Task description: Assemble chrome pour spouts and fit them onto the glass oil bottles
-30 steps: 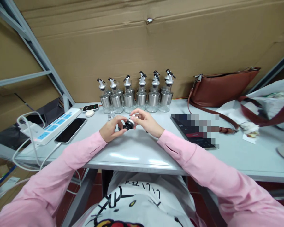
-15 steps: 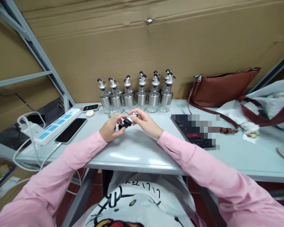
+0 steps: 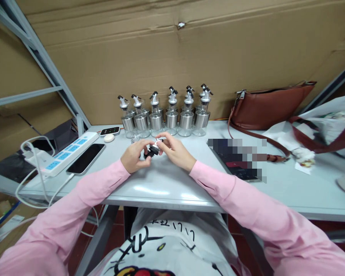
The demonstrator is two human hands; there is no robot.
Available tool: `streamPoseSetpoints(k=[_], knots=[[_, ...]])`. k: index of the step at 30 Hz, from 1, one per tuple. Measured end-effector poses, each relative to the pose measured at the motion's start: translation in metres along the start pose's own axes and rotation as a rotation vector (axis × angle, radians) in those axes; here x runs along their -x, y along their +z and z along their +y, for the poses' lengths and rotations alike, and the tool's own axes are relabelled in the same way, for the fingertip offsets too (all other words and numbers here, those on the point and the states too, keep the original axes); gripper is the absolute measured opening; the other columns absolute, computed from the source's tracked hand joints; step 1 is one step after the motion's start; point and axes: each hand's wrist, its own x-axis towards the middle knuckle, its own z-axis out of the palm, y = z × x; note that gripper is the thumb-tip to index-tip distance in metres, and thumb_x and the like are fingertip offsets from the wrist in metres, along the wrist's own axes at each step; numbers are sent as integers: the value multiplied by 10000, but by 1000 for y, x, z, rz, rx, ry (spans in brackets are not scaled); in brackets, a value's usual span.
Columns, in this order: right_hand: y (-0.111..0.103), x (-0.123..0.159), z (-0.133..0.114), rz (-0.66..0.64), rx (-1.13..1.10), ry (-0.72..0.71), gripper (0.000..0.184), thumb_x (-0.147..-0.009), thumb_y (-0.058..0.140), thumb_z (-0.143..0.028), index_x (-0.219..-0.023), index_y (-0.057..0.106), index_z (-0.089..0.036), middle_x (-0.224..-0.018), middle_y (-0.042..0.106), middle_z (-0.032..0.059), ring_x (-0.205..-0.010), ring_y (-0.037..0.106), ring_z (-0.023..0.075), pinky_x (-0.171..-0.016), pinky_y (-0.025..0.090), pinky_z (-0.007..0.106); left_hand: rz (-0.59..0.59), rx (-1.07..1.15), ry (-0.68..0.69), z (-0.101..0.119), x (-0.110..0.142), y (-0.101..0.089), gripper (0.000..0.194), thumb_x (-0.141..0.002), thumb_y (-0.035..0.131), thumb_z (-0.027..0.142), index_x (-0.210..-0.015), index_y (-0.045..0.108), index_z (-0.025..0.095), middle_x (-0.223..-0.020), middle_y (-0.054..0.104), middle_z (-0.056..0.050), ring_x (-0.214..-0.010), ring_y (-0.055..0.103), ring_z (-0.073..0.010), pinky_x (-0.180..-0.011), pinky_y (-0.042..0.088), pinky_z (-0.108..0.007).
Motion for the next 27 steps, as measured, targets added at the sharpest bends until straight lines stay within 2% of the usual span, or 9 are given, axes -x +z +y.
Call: streamPoseSetpoints(k=[3, 6, 10, 18, 27], knots=[[1, 2, -2, -32, 37, -5, 367, -850, 525, -395, -1151, 467, -193, -743, 643, 9, -677, 625, 157, -700, 482, 320, 34, -49, -30, 2, 0, -1, 391, -683, 518, 166, -1072, 479, 160, -951, 629, -39, -595, 561, -117, -697, 448, -303], [2, 4, -4, -77, 86, -63, 506, -779, 619, -330, -1229, 428, -199, -858, 670, 34, -712, 637, 157, -684, 509, 308, 61, -64, -70, 2, 0, -2, 361, -693, 517, 193, -1052, 490, 155, -916, 634, -35, -582, 560, -122, -707, 450, -310], [3, 6, -5, -94, 167, -171, 462, -757, 609, -239, -1196, 467, -207, -932, 669, 40, -724, 640, 140, -679, 527, 286, 71, -36, -121, 0, 1, -1, 337, -709, 516, 239, -1035, 492, 158, -874, 627, -28, -572, 552, -124, -680, 460, -302], [3, 6, -4, -52, 173, -207, 403, -739, 588, -211, -1128, 487, -199, -902, 672, 42, -728, 617, 142, -715, 519, 309, 67, -8, -124, 1, 0, -1, 327, -721, 537, 261, -1030, 488, 164, -883, 624, -27, -544, 543, -105, -621, 458, -269], [5, 5, -5, -46, 214, -215, 382, -694, 565, -149, -1056, 458, -203, -810, 628, 9, -677, 554, 136, -650, 454, 276, 50, -18, -119, 3, 0, 0, 325, -729, 578, 290, -1018, 494, 168, -890, 630, -28, -530, 532, -93, -607, 466, -259]])
